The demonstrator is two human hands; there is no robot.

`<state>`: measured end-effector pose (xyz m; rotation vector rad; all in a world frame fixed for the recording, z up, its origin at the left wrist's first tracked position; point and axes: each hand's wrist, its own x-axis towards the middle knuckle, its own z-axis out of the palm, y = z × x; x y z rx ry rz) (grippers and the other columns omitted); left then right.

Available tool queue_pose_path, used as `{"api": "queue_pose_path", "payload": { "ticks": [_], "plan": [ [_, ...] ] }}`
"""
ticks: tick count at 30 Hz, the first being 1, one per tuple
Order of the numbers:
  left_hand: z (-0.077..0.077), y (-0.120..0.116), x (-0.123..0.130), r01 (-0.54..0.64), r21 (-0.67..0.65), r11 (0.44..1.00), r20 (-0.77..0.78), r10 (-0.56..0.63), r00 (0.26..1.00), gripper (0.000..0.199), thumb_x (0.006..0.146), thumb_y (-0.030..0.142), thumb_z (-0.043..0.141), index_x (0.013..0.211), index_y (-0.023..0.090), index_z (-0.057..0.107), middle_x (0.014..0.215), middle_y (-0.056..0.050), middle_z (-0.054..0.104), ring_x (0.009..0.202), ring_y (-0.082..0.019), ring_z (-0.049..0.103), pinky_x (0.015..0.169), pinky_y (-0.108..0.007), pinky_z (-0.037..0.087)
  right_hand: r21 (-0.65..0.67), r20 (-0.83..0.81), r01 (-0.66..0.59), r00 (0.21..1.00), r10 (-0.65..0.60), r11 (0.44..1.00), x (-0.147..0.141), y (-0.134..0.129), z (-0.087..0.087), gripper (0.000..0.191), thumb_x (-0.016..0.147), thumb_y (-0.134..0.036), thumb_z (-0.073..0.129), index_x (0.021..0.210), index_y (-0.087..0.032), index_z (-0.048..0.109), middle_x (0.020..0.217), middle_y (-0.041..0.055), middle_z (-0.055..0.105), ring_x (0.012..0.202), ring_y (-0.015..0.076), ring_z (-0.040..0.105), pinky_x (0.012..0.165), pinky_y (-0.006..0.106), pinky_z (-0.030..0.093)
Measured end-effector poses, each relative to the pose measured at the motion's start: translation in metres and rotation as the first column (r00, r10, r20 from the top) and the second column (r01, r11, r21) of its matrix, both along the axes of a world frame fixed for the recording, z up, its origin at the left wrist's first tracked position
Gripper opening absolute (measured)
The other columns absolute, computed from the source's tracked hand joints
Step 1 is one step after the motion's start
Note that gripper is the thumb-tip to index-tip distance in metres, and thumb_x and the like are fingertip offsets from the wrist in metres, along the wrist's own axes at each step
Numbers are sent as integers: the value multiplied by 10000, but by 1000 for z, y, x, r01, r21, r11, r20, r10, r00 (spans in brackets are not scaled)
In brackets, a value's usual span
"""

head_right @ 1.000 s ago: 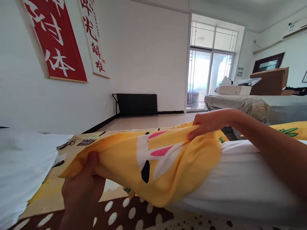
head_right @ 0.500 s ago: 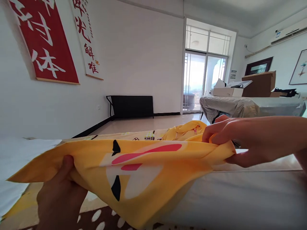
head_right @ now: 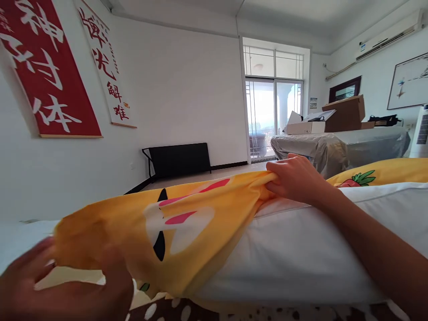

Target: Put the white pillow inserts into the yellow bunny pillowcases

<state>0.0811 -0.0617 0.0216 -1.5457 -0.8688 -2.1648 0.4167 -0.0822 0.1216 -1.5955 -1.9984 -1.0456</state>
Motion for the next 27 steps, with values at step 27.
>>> {"api": "queue_pose_path", "payload": {
  "ticks": [27],
  "plan": [
    [45,54,204,-369,233,900,-776,401,487,147,881,105,412,837,158,541,694,-42,584,625,-179,561,578,-315,340,-69,-201,-260,949,241,963,40,26,-55,225,798,-407,601,886,-207,545,964,85,631,880,238,565,748,372,468]
  ]
}}
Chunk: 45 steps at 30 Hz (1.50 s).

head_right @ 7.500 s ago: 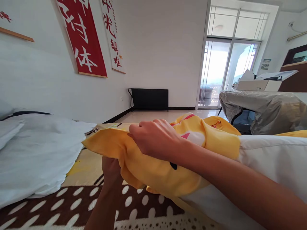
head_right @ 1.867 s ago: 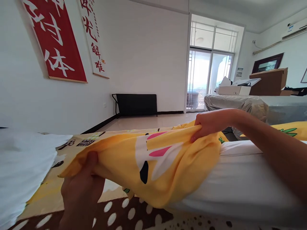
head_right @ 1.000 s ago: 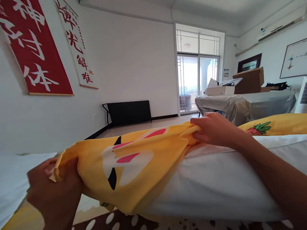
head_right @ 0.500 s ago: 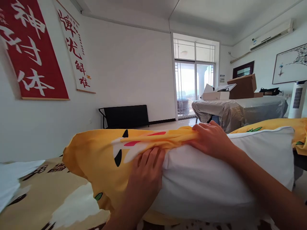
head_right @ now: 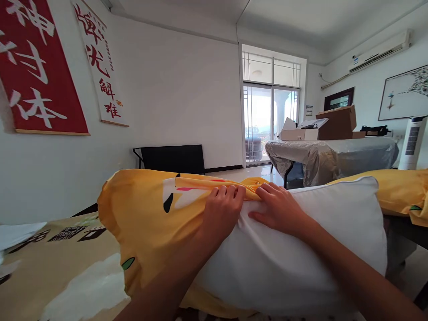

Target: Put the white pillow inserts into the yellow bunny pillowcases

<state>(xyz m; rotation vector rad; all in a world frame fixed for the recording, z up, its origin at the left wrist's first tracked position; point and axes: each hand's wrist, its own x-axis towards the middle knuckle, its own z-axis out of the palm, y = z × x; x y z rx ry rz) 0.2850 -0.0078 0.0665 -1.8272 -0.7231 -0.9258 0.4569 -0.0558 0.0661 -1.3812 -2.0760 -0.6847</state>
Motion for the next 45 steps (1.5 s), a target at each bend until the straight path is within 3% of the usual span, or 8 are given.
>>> {"api": "queue_pose_path", "payload": {
  "ticks": [5,10,21,26,31,37,41,45],
  "plan": [
    [-11,-7,21,98,-27,995,88,-96,992,119,871,112,440,896,166,543,665,-20,583,553,-173,576,497,-296,342,139,-102,101,991,-87,985,-17,23,-18,423,800,-328,578,1188,-187,486,1106,95,641,916,256,581,761,372,433],
    [-24,-27,32,136,41,990,114,-140,984,164,873,117,436,973,167,556,605,14,546,474,-135,543,446,-274,355,338,-194,140,978,-76,931,-24,53,-38,293,866,-238,497,1143,-155,543,956,83,663,845,219,575,733,346,391],
    [-55,-41,-8,-167,-216,962,68,185,980,336,746,125,574,1082,125,587,701,-36,571,535,-179,558,467,-300,432,618,-35,-87,990,138,782,-24,61,-47,226,886,-180,481,1100,-149,546,894,79,647,814,185,575,696,277,453],
    [-50,-31,-25,-10,-46,999,54,12,998,119,800,104,505,873,148,589,932,-110,608,918,-266,577,757,-390,460,688,3,-72,995,97,722,-27,61,-45,343,857,-135,519,1199,-141,513,971,113,640,910,199,576,769,296,462],
    [-61,-26,-21,118,-59,991,-28,-120,992,97,817,133,476,874,164,548,740,-43,536,688,-199,506,640,-364,386,794,222,-182,975,2,579,-28,57,-44,254,855,-142,545,1092,-211,610,1102,103,632,1096,223,535,927,398,331],
    [-75,-27,-23,202,-37,979,-149,-205,967,107,830,135,463,890,167,545,752,-26,519,682,-179,485,626,-359,353,621,442,-463,873,205,633,-22,50,-49,192,875,-127,490,728,-171,605,732,36,619,772,145,550,769,319,388],
    [-63,-41,-41,210,-151,966,-191,-237,953,226,872,238,465,1063,150,545,878,-56,571,762,-199,520,639,-355,386,649,359,-398,912,200,649,-21,48,-52,182,842,-109,484,688,-169,559,581,6,524,627,130,450,694,316,372],
    [-19,-46,-68,243,-311,919,-131,-294,947,174,887,257,425,792,181,549,727,-31,562,683,-188,510,597,-334,381,684,244,-322,947,210,655,-23,46,-57,107,772,-129,518,677,-177,521,566,-2,517,620,129,447,715,344,369]
  ]
}}
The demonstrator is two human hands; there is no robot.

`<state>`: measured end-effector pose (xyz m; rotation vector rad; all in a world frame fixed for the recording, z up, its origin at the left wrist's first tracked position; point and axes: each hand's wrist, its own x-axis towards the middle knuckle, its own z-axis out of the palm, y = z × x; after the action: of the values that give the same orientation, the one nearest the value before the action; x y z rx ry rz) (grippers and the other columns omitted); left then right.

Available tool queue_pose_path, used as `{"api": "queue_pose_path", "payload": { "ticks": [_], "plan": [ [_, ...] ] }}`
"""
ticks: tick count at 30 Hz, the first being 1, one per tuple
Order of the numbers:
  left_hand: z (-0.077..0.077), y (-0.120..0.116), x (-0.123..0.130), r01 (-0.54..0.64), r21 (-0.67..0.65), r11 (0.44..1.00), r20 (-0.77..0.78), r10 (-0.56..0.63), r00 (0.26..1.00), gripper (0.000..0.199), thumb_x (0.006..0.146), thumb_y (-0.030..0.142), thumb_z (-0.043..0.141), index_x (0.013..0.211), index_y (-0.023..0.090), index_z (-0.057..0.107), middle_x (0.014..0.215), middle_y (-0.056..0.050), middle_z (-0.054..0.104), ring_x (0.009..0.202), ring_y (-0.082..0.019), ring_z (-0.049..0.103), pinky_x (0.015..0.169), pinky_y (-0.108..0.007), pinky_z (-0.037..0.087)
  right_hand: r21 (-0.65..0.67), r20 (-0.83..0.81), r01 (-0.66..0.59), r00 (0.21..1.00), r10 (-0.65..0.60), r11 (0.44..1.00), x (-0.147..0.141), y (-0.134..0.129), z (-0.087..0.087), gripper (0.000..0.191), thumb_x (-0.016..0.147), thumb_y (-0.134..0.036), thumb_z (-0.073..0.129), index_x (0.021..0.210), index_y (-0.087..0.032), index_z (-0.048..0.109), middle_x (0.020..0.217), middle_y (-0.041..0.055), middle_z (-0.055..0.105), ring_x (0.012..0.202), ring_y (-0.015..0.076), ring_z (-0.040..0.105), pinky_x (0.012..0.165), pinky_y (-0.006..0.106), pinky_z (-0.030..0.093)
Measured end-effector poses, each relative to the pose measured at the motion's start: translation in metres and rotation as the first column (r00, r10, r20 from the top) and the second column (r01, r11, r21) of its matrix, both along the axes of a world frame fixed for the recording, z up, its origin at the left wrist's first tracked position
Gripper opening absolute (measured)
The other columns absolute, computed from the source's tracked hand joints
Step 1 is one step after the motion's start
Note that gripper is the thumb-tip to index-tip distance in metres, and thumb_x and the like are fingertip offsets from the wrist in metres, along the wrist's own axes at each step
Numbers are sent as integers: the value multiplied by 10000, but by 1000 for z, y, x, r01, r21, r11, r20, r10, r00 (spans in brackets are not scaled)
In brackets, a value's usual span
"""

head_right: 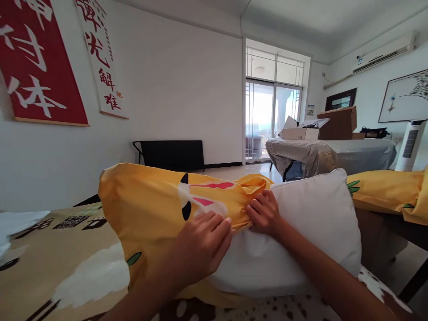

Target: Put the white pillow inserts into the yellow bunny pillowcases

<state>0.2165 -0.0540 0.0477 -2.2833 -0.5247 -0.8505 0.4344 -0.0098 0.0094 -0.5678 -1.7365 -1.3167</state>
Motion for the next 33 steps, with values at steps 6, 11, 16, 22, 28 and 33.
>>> {"api": "queue_pose_path", "payload": {
  "ticks": [6,11,16,22,28,33],
  "plan": [
    [52,55,-37,-317,-73,946,-49,314,948,310,926,342,360,940,145,600,951,-107,638,921,-247,574,805,-385,421,143,1,53,999,-53,988,-4,-5,-5,111,765,-86,532,719,-186,546,797,29,649,846,162,569,815,376,351],
    [29,85,-53,-407,-152,901,-113,393,913,538,918,554,256,970,133,587,906,-127,637,874,-272,586,793,-421,422,89,210,119,968,-135,989,-20,-9,-2,145,847,-109,531,855,-219,626,916,14,662,907,133,545,818,308,345],
    [22,88,-63,-363,-159,918,-90,353,931,537,914,561,263,981,135,583,932,-133,634,901,-276,578,809,-431,412,-282,264,19,963,59,959,-40,-13,-8,258,852,-56,389,662,-182,509,656,24,547,683,136,479,681,277,360],
    [18,90,-72,-348,-163,923,-45,346,937,506,918,539,288,1036,145,582,980,-118,629,950,-269,563,848,-411,395,-409,289,146,957,-23,901,-53,-26,-16,180,844,-157,444,932,-167,601,679,20,542,649,156,429,615,308,309],
    [5,83,-75,-370,-58,927,2,371,929,479,924,486,317,1094,121,577,1008,-130,633,947,-294,553,847,-439,382,-266,451,63,890,66,962,-63,-35,-18,211,883,-141,520,1072,-131,614,742,27,574,712,142,484,688,329,335],
    [6,84,-77,-357,-57,932,-12,357,934,473,925,486,312,1079,129,583,989,-126,639,930,-290,556,833,-436,384,-370,476,21,863,170,929,-71,-43,-32,107,876,-154,506,893,-176,609,735,7,553,682,138,464,651,325,323]
  ]
}}
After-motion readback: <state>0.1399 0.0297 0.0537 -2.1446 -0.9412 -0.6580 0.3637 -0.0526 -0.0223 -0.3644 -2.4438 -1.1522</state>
